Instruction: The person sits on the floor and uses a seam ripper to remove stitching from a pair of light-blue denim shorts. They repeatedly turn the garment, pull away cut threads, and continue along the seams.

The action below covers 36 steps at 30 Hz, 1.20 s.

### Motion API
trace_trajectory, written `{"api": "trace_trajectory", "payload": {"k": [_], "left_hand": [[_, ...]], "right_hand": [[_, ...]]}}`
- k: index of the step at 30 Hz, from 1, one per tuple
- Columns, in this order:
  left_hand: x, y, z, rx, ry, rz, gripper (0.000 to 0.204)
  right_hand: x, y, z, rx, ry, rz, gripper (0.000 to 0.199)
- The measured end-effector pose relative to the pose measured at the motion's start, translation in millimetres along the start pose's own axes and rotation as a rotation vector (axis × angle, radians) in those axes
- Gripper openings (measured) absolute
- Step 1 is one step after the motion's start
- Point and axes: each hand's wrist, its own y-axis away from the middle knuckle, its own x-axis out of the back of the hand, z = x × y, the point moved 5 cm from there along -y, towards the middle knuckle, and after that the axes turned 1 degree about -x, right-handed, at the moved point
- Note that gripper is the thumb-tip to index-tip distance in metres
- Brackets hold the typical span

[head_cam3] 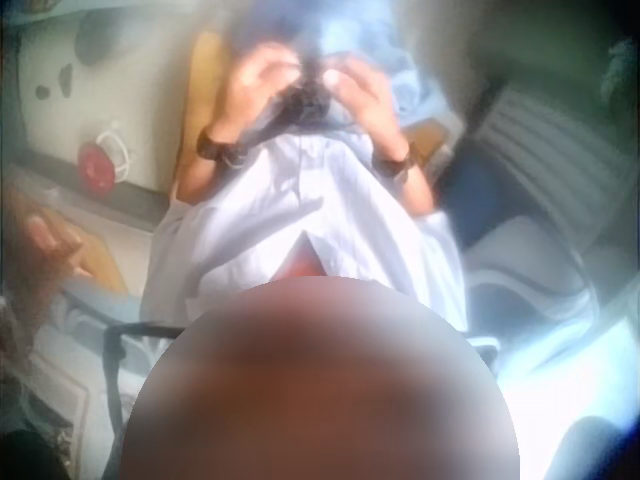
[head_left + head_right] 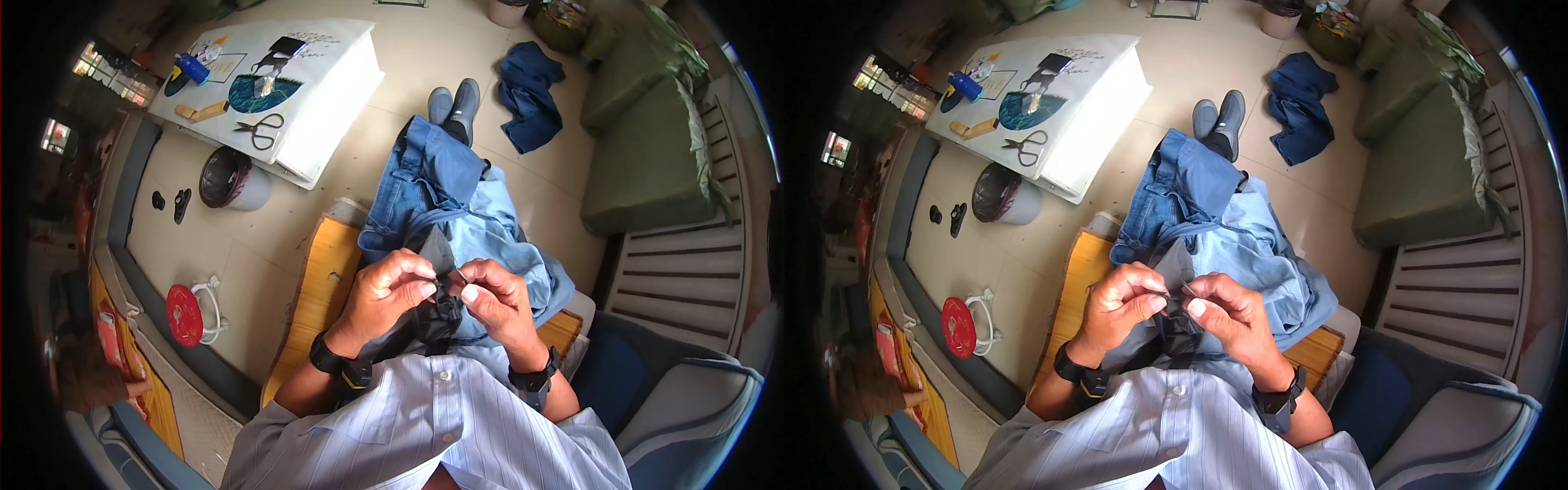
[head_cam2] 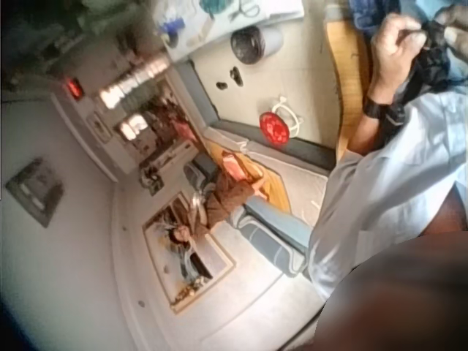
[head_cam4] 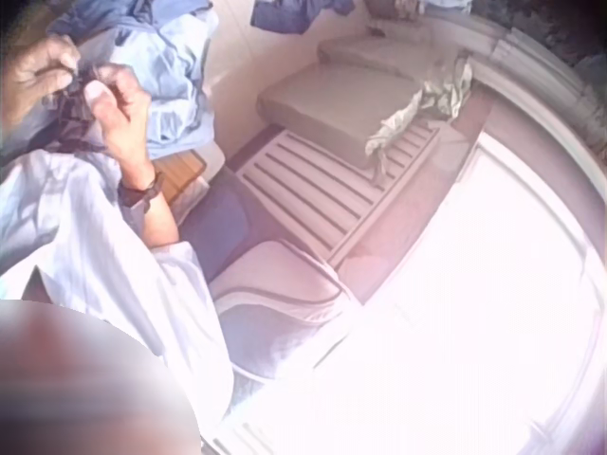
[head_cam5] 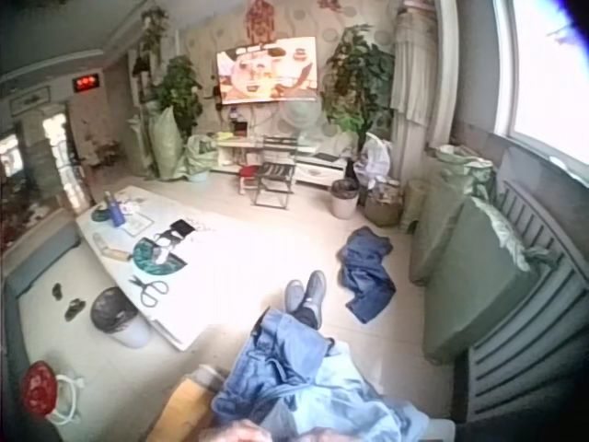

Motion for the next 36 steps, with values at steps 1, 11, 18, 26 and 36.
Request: {"api": "trace_trajectory", "payload": {"k": [1, 11, 18, 26, 36], "left_hand": [[0.1, 0.7, -0.3, 0.013, 0.025, 0.016, 0.016], [2.4, 2.4, -9.8, 0.063, 0.203, 0.035, 0.016], [0.8, 1.3, -8.9, 0.039, 0.201, -0.008, 0.028], [0.6, 5.1, -18.2, 0.156, 0.19, 0.114, 0.03], [2.3, 5.1, -28.4, 0.247, 0.319, 0.264, 0.024]], "right_hand": [[-1.2, -1.3, 1.5, 0.056, -0.015, 0.003, 0.024], [-20.3, -6.3, -15.9, 0.258, 0.226, -0.124, 0.029], [-19.8, -6.1, -12.1, 0.26, 0.32, -0.119, 0.028], [-20.8, -6.0, 16.3, 0.066, 0.003, 0.014, 0.025], [-15.8, -17.8, 47.1, -0.115, -0.292, 0.053, 0.027]]}}
